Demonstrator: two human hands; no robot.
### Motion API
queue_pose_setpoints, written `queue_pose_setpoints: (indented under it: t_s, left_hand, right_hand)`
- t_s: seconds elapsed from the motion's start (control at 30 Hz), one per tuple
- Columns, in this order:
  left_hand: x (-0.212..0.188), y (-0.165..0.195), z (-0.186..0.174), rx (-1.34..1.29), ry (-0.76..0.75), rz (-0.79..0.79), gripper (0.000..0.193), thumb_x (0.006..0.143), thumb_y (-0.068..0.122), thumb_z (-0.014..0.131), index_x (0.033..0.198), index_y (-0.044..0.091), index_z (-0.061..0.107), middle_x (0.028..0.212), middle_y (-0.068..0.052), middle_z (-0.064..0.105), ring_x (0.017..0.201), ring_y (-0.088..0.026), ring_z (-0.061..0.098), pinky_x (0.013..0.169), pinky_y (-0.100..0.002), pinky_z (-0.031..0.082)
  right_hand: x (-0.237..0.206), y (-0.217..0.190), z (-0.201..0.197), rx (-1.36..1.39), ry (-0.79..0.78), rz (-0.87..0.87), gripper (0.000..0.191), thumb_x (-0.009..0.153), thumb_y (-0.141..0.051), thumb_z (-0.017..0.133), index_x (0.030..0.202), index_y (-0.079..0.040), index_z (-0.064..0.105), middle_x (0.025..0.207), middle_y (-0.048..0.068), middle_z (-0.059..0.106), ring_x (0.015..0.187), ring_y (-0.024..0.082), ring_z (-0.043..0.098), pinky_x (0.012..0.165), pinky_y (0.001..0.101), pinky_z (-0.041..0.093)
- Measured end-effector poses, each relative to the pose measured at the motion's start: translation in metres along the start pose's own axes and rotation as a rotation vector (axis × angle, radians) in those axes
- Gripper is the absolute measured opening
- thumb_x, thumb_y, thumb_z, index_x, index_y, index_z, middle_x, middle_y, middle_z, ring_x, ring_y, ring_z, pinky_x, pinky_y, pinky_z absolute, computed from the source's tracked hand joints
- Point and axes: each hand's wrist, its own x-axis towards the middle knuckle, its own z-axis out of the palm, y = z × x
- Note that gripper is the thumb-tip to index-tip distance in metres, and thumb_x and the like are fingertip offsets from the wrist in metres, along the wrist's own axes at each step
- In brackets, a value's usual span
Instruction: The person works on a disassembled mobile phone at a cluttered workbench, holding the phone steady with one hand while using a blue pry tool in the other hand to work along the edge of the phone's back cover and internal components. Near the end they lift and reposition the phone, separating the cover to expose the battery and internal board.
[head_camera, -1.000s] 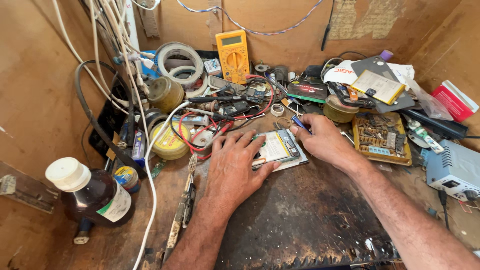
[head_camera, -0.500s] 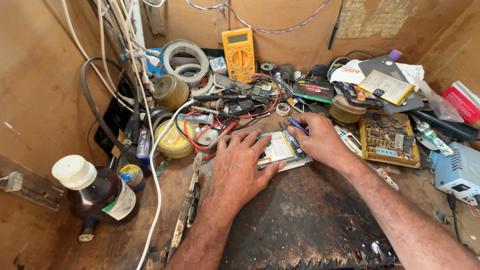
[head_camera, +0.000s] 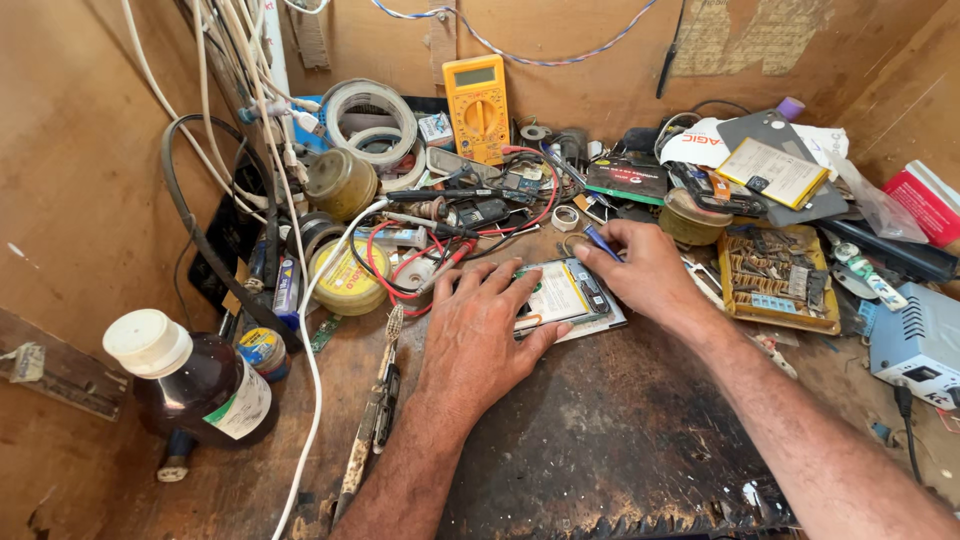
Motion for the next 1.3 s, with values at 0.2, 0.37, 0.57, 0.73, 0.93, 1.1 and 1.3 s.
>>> queue_pose_setpoints:
  t_s: [0.2, 0.37, 0.57, 0.73, 0.93, 1.1, 1.3]
  left_hand:
    - [0.0008, -0.0005, 0.0001, -0.005, -0.012, -0.005, 0.065, 0.081, 0.049, 0.078, 0.126, 0.004, 0.070, 0.130, -0.016, 0.066, 0.123, -0.033, 0.056, 0.107, -0.054, 0.035]
    - [0.0004, -0.0010, 0.0005, -0.008, -0.009, -0.006, 0.065, 0.081, 0.049, 0.079, 0.126, 0.004, 0.070, 0.131, -0.016, 0.066, 0.124, -0.032, 0.056, 0.107, -0.054, 0.035]
    - [0.0007, -0.0009, 0.0013, -0.019, -0.004, -0.004, 0.064, 0.081, 0.048, 0.079, 0.126, 0.004, 0.070, 0.130, -0.016, 0.066, 0.124, -0.033, 0.056, 0.108, -0.054, 0.034]
    - [0.0010, -0.0005, 0.0015, -0.016, -0.006, 0.000, 0.064, 0.081, 0.048, 0.079, 0.126, 0.004, 0.070, 0.130, -0.016, 0.066, 0.124, -0.033, 0.056, 0.109, -0.055, 0.033]
    - [0.0005, -0.0005, 0.0005, -0.015, -0.007, -0.005, 0.064, 0.081, 0.048, 0.078, 0.125, 0.004, 0.071, 0.131, -0.016, 0.067, 0.124, -0.033, 0.056, 0.108, -0.055, 0.033]
    - [0.0003, -0.0003, 0.0005, -0.020, 0.009, 0.001, 0.064, 0.081, 0.049, 0.079, 0.126, 0.004, 0.071, 0.131, -0.016, 0.066, 0.124, -0.032, 0.056, 0.108, -0.054, 0.035]
    - [0.0004, -0.0010, 0.0009, -0.016, 0.002, -0.004, 0.063, 0.081, 0.048, 0.079, 0.125, 0.004, 0.071, 0.130, -0.016, 0.067, 0.124, -0.032, 0.056, 0.109, -0.055, 0.034]
  right_hand:
    - [0.0020, 0.0017, 0.0043, -0.061, -0.002, 0.038, 0.035, 0.088, -0.035, 0.078, 0.093, 0.000, 0.076, 0.077, 0.014, 0.075, 0.069, 0.018, 0.067, 0.064, 0.0410, 0.052]
    - [0.0020, 0.0048, 0.0036, -0.016, -0.003, 0.035, 0.032, 0.089, -0.031, 0.077, 0.094, 0.000, 0.076, 0.077, 0.011, 0.075, 0.068, 0.014, 0.066, 0.063, 0.0376, 0.053]
    - [-0.0006, 0.0044, -0.0012, 0.230, -0.074, 0.200, 0.027, 0.095, -0.026, 0.074, 0.097, 0.001, 0.075, 0.075, 0.005, 0.069, 0.063, 0.010, 0.054, 0.053, 0.0337, 0.041]
    - [-0.0025, 0.0019, -0.0032, 0.274, -0.083, 0.202, 0.025, 0.095, -0.026, 0.071, 0.094, -0.001, 0.073, 0.072, 0.001, 0.065, 0.060, 0.007, 0.051, 0.047, 0.0297, 0.039]
    - [-0.0013, 0.0035, -0.0014, 0.228, -0.075, 0.179, 0.027, 0.095, -0.027, 0.073, 0.093, 0.000, 0.074, 0.073, 0.002, 0.066, 0.062, 0.007, 0.051, 0.049, 0.0312, 0.040]
    - [0.0052, 0.0042, 0.0025, 0.193, -0.061, 0.125, 0.030, 0.091, -0.030, 0.078, 0.090, 0.000, 0.075, 0.074, 0.004, 0.071, 0.064, 0.007, 0.057, 0.053, 0.0306, 0.046]
    - [0.0017, 0.0035, -0.0008, 0.106, -0.076, 0.139, 0.031, 0.087, -0.029, 0.081, 0.088, 0.002, 0.075, 0.071, 0.004, 0.070, 0.060, 0.008, 0.055, 0.050, 0.0319, 0.044]
